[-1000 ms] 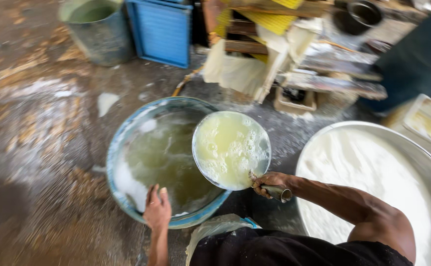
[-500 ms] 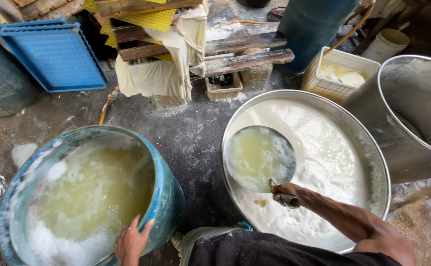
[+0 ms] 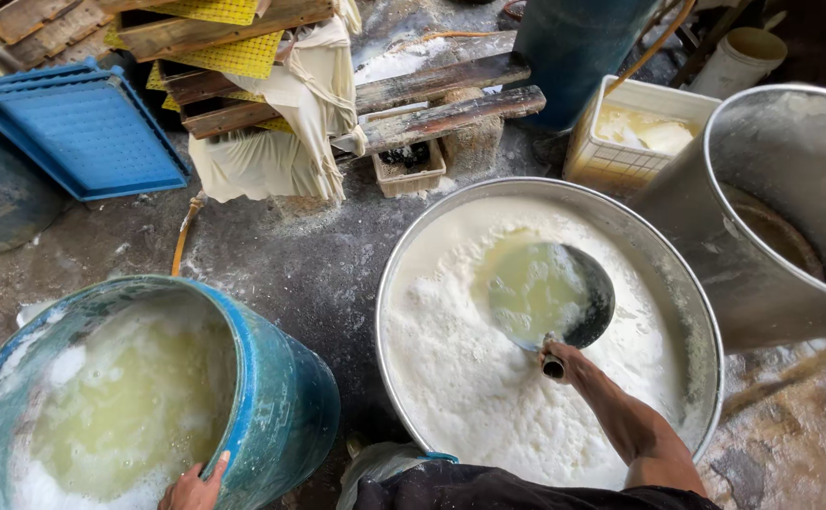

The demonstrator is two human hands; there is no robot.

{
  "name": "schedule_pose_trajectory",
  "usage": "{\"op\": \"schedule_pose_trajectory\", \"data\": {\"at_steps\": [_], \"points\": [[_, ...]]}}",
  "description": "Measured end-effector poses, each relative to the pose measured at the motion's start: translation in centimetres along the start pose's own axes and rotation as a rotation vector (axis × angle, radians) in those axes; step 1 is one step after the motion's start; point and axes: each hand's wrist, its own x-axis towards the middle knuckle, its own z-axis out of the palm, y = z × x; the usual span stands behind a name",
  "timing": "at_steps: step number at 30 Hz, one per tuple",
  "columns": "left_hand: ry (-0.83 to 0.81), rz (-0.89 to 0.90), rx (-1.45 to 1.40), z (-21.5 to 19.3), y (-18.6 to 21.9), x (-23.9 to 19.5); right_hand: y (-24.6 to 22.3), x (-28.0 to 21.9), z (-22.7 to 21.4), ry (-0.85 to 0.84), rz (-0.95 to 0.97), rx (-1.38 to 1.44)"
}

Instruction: The person repeatedly scoops a foamy white liquid from a blue bucket into a large metal basin using a ladle, then stirs the contents of the basin. The cycle of scooping and stirring continues throughout the clip.

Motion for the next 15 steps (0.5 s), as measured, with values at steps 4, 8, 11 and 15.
{"op": "schedule_pose_trajectory", "data": {"at_steps": [4, 8, 11, 15], "points": [[0.002, 0.037, 0.023, 0.3, 0.0, 0.5, 0.8, 4.6, -2.7, 0.044, -0.031, 0.008], [-0.024, 0.054, 0.043, 0.8, -0.9, 0.8, 3.5, 6.3, -6.1, 0.125, -0.087, 0.128], [-0.054, 0.123, 0.013, 0.9, -1.6, 1.3, 5.4, 4.7, -8.8, 0.240, -0.240, 0.170], [-0.084, 0.186, -0.012, 1.8, -1.5, 1.9, 8.3, -1.5, -12.0, 0.477, -0.472, 0.160]]}}
